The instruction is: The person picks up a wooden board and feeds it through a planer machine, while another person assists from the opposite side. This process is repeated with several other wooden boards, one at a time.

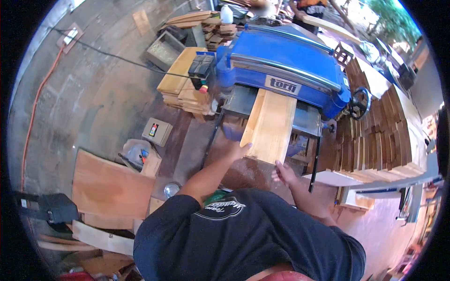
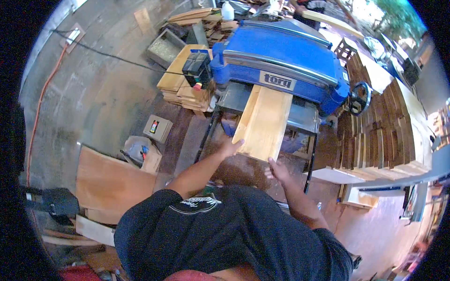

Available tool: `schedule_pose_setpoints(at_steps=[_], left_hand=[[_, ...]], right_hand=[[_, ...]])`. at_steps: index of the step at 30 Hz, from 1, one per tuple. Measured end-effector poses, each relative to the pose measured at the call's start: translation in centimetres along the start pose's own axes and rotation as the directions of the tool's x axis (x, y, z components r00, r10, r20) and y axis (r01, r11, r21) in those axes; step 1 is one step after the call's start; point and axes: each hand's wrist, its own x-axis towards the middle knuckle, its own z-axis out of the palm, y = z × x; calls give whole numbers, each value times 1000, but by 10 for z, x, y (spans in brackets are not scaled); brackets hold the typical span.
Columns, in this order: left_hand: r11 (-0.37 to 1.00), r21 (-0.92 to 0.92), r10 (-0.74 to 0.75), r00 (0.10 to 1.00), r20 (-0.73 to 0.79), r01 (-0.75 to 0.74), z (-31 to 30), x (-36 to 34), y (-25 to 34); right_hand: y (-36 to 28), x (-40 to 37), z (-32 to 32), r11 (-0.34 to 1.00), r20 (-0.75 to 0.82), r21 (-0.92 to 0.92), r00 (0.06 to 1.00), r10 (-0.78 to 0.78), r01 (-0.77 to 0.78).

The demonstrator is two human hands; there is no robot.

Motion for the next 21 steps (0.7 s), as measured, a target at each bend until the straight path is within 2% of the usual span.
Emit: schedule_pose_setpoints(at_steps=[2, 3, 4, 5, 6, 7, 8, 9, 10, 11, 12, 14, 16, 17, 18, 20, 21], left_hand=[[917, -254, -228, 927, 298, 308, -49, -68, 60], [889, -266, -266, 893, 364, 374, -42, -68, 35], [884, -273, -272, 894, 357, 379, -39, -78, 14], [969, -167, -131, 949, 288, 184, -36, -91, -8], [999, -40, 24, 971, 239, -15, -35, -105, -24], [999, -41, 15, 972, 236, -6, -35, -121, -36], [996, -78, 51, 985, 167, -38, -37, -136, -44], [991, -111, 84, 992, 95, -73, -39, -144, -50], [992, -109, 72, 993, 93, -62, -43, -147, -48], [977, -194, 95, 995, 22, -89, -49, -154, -47], [952, -275, 125, 991, -55, -135, -58, -155, -40], [942, -317, 95, 993, -71, -113, -88, -162, -16], [928, -361, 67, 994, -85, -94, -107, -159, -17], [912, -385, 73, 980, -184, -140, -114, -158, -23], [896, -402, 77, 957, -281, -190, -121, -156, -30], [862, -474, 36, 954, -298, -181, -145, -157, -45], [823, -540, 1, 952, -306, -174, -158, -157, -55]], right_hand=[[32, -11, -6, 999, 56, -53, 998, 14, -11], [43, -18, -7, 998, 65, -64, 998, 19, -14], [51, -26, -7, 973, 70, -231, 997, 37, -20], [60, -32, -7, 920, 72, -390, 996, 54, -22], [79, -26, -12, 918, 79, -396, 995, 58, -22], [107, -7, -23, 899, 90, -436, 996, -12, 51], [114, -3, -21, 873, 106, -472, 991, -82, 123], [116, 4, -21, 873, 113, -473, 991, -76, 121], [104, 3, -12, 940, 179, -318, 981, -69, 124], [89, -2, 6, 982, 255, -160, 965, -58, 101], [70, -4, 24, 982, 268, -166, 962, -47, 94], [29, -4, 69, 971, 350, -199, 935, -57, 133], [-4, -2, 114, 885, 458, -317, 872, -172, 341], [-12, 6, 138, 884, 464, -323, 871, -162, 337], [-20, 15, 162, 860, 489, -321, 847, -209, 397], [-37, 35, 205, 829, 516, -323, 819, -252, 458], [-44, 45, 225, 651, 499, -375, 735, -458, 660]])
